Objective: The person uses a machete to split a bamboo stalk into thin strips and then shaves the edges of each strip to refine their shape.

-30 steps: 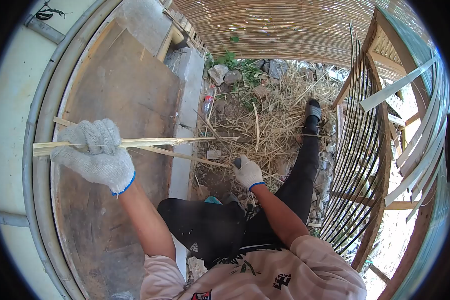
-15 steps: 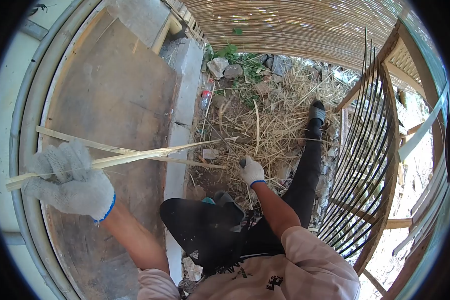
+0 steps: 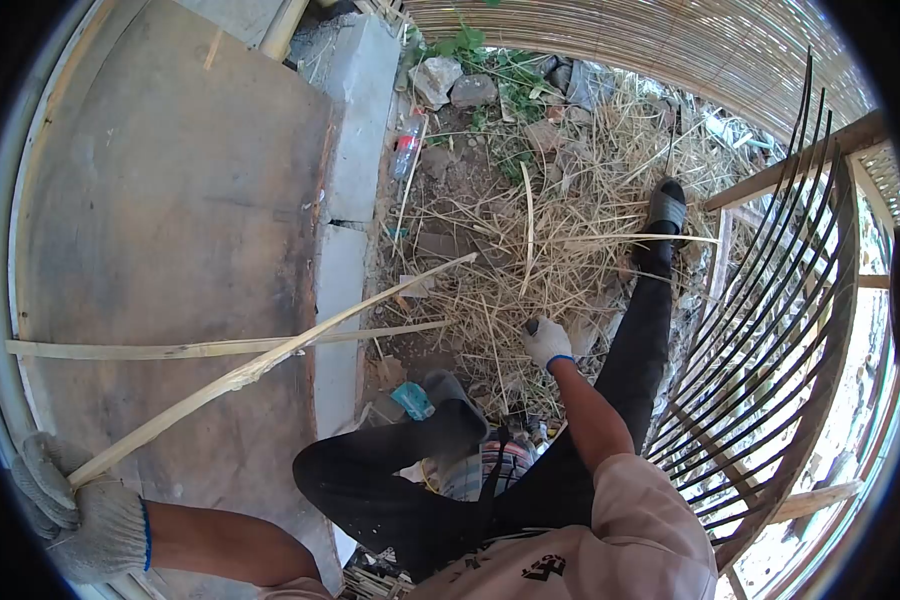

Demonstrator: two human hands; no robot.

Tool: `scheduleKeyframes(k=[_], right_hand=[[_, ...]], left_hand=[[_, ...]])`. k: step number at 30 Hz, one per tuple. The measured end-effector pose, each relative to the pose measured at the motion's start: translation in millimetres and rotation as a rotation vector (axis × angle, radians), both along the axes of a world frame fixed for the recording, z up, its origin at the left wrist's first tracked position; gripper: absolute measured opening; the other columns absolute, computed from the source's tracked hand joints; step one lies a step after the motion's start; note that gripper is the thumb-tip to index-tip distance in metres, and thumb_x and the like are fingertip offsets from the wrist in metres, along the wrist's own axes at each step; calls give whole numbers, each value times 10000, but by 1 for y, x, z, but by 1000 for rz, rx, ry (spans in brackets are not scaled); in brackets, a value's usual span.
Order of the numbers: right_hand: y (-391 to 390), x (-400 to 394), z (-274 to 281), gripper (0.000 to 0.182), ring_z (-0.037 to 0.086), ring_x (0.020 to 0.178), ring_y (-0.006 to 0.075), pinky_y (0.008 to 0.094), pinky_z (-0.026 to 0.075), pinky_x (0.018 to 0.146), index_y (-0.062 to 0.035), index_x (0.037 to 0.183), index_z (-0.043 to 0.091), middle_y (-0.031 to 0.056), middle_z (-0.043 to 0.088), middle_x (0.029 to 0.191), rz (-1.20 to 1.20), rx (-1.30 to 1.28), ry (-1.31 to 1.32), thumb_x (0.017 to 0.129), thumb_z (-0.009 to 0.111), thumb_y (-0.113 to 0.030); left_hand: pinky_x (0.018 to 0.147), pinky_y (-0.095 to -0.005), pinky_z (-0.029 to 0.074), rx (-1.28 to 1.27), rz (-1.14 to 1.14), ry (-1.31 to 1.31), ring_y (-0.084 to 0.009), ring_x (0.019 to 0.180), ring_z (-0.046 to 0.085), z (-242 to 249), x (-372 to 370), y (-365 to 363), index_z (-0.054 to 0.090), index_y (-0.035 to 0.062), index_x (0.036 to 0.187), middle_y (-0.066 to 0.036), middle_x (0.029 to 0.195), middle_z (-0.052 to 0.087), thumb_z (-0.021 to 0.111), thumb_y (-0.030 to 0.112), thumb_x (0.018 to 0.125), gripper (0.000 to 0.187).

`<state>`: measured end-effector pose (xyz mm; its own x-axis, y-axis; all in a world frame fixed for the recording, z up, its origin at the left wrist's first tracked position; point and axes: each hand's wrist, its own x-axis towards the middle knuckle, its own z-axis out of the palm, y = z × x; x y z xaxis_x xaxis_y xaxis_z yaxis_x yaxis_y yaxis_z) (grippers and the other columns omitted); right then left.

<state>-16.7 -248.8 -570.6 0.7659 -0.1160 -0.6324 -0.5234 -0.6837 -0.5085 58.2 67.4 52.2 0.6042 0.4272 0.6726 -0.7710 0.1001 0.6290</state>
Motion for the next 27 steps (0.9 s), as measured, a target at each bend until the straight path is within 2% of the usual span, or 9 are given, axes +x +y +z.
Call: scheduleKeyframes(k=[2,6,8,11,15,18,20,23,27], right_hand=[[-2,-1,20,354,706,982,449,536,564,865,-59,1153,647,273,730,989,9,66,-96,898,713,-295],[14,-12,63,321,693,878,473,566,535,792,-70,1089,591,260,711,879,2,190,-239,908,725,-299],[24,-12,60,313,697,868,470,567,538,779,-70,1079,599,265,710,878,-16,169,-236,904,724,-297],[30,-14,30,284,700,860,471,559,546,768,-70,1067,627,261,714,874,-22,108,-212,900,719,-280],[27,-7,5,279,696,869,483,546,553,770,-78,1090,664,263,713,871,-150,45,-148,897,717,-273],[21,-9,43,288,689,887,489,547,553,774,-73,1093,663,273,712,884,-32,151,-200,899,711,-280],[25,-17,7,289,690,887,488,548,553,773,-72,1094,660,272,712,885,-79,127,-184,897,710,-277],[16,-4,5,343,710,914,458,535,564,826,-83,1148,639,246,738,958,-136,81,-61,884,724,-284],[16,-6,53,314,699,859,470,550,552,760,-75,1108,629,264,715,893,-6,135,-250,895,721,-286]], left_hand=[[595,-287,361,807,1082,157,-142,517,335,-21,16,-41,388,136,684,-13,630,315,468,76,965,299],[616,-290,341,447,738,42,-148,536,320,-7,12,-2,364,146,683,-6,643,297,466,85,956,298],[612,-299,345,121,-335,32,-148,528,298,3,4,42,336,164,677,-3,644,280,478,126,957,315],[584,-305,342,646,605,67,-144,526,307,-2,0,47,336,168,675,-10,639,307,467,126,944,302],[562,-302,342,208,-357,10,-142,521,339,8,3,45,357,163,662,-9,626,340,436,103,925,282],[542,-302,337,648,862,86,-141,509,330,0,7,40,354,163,640,5,607,336,469,163,898,282],[565,-290,345,113,-390,-45,-145,507,304,4,8,59,354,165,642,15,597,298,522,294,885,322],[591,-271,350,634,813,65,-145,510,293,-7,15,11,355,174,649,18,592,277,544,416,871,379],[623,-266,368,321,514,51,-144,514,300,12,6,62,356,182,643,17,578,263,547,436,877,395]])
